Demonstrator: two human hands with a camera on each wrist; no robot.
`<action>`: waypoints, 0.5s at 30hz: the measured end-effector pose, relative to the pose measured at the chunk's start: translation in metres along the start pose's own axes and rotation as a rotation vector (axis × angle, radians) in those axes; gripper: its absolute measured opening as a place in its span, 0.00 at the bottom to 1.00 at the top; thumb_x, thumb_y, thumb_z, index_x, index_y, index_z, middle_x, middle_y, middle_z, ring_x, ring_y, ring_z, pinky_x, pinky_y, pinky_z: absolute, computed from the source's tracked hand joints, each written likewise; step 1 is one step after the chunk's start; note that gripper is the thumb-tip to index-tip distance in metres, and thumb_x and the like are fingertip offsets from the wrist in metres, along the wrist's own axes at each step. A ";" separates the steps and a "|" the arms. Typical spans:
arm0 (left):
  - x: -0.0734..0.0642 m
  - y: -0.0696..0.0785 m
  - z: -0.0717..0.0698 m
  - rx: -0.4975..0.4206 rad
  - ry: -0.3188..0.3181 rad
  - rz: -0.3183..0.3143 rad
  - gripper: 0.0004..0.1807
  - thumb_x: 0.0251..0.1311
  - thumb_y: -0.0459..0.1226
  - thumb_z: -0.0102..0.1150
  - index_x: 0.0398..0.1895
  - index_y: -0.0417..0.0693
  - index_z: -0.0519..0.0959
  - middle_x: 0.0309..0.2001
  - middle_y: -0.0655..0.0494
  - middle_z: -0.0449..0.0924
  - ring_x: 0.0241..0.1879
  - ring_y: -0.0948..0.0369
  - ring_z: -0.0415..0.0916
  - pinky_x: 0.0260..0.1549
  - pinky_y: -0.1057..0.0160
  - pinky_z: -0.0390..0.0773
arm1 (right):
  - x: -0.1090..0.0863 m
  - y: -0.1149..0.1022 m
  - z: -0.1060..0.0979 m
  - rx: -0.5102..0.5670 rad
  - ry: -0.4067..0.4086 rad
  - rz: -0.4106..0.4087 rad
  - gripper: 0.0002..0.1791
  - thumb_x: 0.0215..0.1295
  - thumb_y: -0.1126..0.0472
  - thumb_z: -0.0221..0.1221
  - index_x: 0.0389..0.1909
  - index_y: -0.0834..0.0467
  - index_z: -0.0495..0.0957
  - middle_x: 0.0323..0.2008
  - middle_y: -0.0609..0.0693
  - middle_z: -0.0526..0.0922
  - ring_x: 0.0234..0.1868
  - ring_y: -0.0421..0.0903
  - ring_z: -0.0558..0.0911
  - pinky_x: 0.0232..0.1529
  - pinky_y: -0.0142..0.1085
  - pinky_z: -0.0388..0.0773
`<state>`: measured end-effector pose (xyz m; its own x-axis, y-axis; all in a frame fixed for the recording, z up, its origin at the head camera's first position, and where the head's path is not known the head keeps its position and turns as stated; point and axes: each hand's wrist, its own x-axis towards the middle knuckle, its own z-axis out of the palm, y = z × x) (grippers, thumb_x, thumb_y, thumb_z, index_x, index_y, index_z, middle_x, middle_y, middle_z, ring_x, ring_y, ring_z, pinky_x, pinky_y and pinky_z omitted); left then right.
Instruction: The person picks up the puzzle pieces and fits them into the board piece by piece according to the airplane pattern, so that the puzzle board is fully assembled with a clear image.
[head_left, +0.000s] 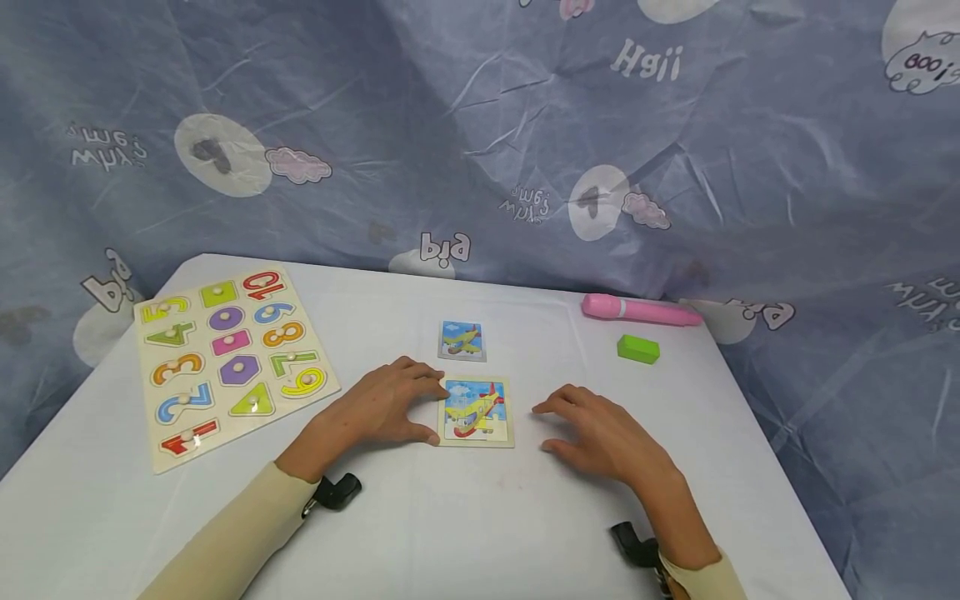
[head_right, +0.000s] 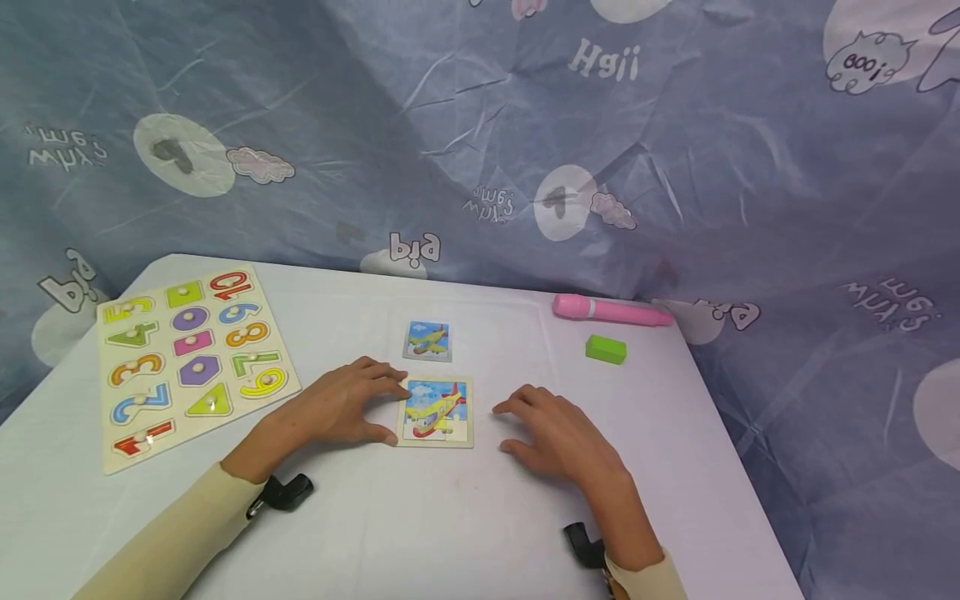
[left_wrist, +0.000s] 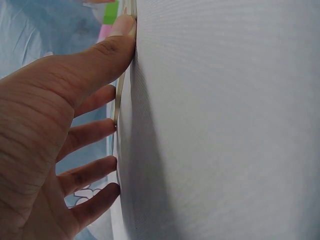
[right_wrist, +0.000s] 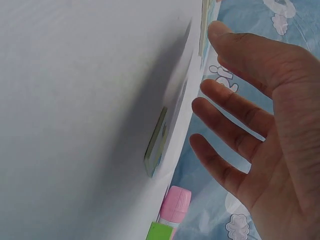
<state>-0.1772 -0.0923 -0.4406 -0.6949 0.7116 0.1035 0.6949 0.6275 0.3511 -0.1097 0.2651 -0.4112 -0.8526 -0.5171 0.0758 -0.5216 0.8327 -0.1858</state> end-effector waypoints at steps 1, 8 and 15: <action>0.000 0.000 0.000 0.000 -0.001 -0.001 0.38 0.53 0.58 0.82 0.65 0.55 0.85 0.72 0.53 0.78 0.71 0.49 0.72 0.66 0.44 0.77 | -0.001 0.001 0.000 -0.001 -0.002 0.005 0.26 0.62 0.53 0.78 0.61 0.48 0.86 0.55 0.44 0.84 0.54 0.46 0.85 0.54 0.48 0.85; 0.000 0.000 -0.002 0.004 -0.011 -0.010 0.38 0.52 0.59 0.82 0.66 0.56 0.85 0.72 0.54 0.78 0.71 0.50 0.72 0.66 0.44 0.77 | -0.006 0.004 0.000 -0.007 -0.021 0.049 0.27 0.62 0.53 0.79 0.62 0.49 0.86 0.55 0.45 0.84 0.54 0.47 0.85 0.55 0.49 0.84; 0.000 0.000 -0.002 -0.001 -0.017 -0.010 0.38 0.53 0.59 0.82 0.66 0.55 0.85 0.72 0.53 0.78 0.70 0.49 0.72 0.65 0.44 0.77 | -0.012 0.010 0.000 -0.006 -0.031 0.096 0.27 0.62 0.54 0.79 0.62 0.49 0.86 0.56 0.45 0.85 0.55 0.48 0.85 0.56 0.50 0.84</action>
<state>-0.1776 -0.0933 -0.4388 -0.6984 0.7107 0.0842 0.6879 0.6341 0.3532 -0.1044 0.2794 -0.4138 -0.8973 -0.4405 0.0273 -0.4376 0.8800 -0.1847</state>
